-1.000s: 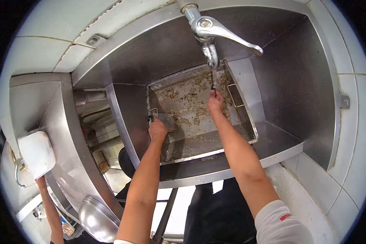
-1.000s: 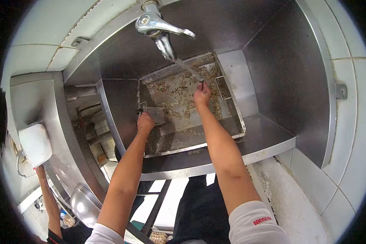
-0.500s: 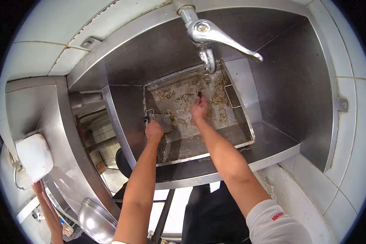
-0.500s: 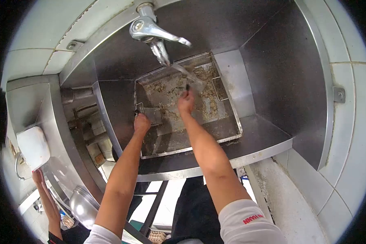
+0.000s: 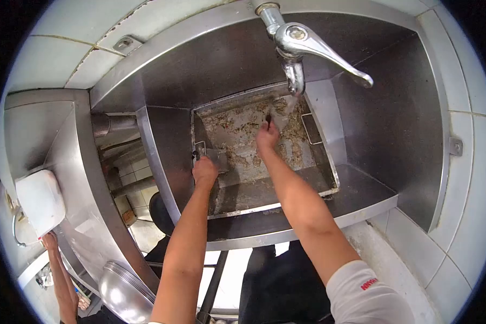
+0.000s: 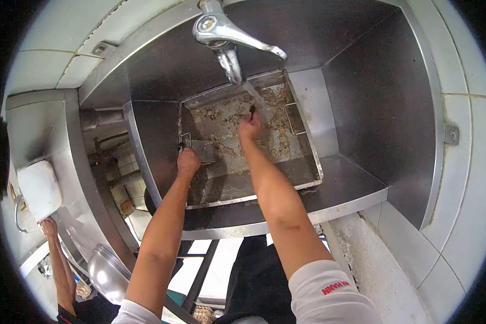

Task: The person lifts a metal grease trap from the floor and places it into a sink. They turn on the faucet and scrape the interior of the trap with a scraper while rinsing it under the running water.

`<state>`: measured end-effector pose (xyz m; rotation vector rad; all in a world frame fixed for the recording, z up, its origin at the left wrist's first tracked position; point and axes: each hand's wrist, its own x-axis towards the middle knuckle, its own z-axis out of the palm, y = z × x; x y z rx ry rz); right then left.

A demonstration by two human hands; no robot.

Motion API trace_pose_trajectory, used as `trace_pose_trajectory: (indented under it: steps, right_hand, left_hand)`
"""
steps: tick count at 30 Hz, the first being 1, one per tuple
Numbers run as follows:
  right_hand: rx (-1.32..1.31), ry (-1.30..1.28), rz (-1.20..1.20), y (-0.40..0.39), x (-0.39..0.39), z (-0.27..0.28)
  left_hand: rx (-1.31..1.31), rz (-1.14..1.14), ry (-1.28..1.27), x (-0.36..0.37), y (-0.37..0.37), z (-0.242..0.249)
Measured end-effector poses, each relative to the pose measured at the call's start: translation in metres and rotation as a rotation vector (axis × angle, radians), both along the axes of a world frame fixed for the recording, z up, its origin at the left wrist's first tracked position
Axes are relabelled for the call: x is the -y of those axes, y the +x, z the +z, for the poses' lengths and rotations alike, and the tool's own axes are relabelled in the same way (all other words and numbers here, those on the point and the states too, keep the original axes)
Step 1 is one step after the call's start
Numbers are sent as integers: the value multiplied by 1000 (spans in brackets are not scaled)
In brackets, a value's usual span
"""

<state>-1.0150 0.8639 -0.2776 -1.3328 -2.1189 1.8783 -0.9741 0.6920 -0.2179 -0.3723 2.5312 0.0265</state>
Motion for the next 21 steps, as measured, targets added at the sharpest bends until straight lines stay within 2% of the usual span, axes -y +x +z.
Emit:
trace_pose_trajectory:
  steps: [1,3,5,7,9,10,12,14,15,17,18,20,21]
  right_hand:
    - [1,-53,72,1,1,-6]
    - [26,6,62,8,25,-24]
    - [27,-82,198,19,37,-28]
    - [5,-91,137,19,36,-23]
    - [82,-67,317,18,13,-5]
    - [82,-62,320,12,-2,-4]
    - [171,120,618,-7,-39,-8]
    - [93,235,498,-8,-64,-24]
    - [97,243,512,-4,-77,-27]
    - [78,83,375,1,-94,-21]
    - [74,93,396,0,-95,-19]
    - [-57,103,112,5,-97,-35]
    - [-56,107,130,5,-96,-44]
  left_hand:
    - [23,21,12,-1,1,1]
    - [41,42,23,-1,1,2]
    - [20,58,65,0,-1,3]
    - [16,50,55,-3,-4,10]
    - [25,47,48,-5,0,9]
    - [16,40,23,-4,0,6]
    - [9,47,1,-3,-2,6]
    - [30,-13,43,-4,0,14]
    - [33,1,52,-6,-1,14]
    - [63,67,38,-6,-4,12]
    - [59,88,47,-6,-4,12]
    - [36,28,12,-8,-1,14]
    - [37,46,18,-9,-2,15]
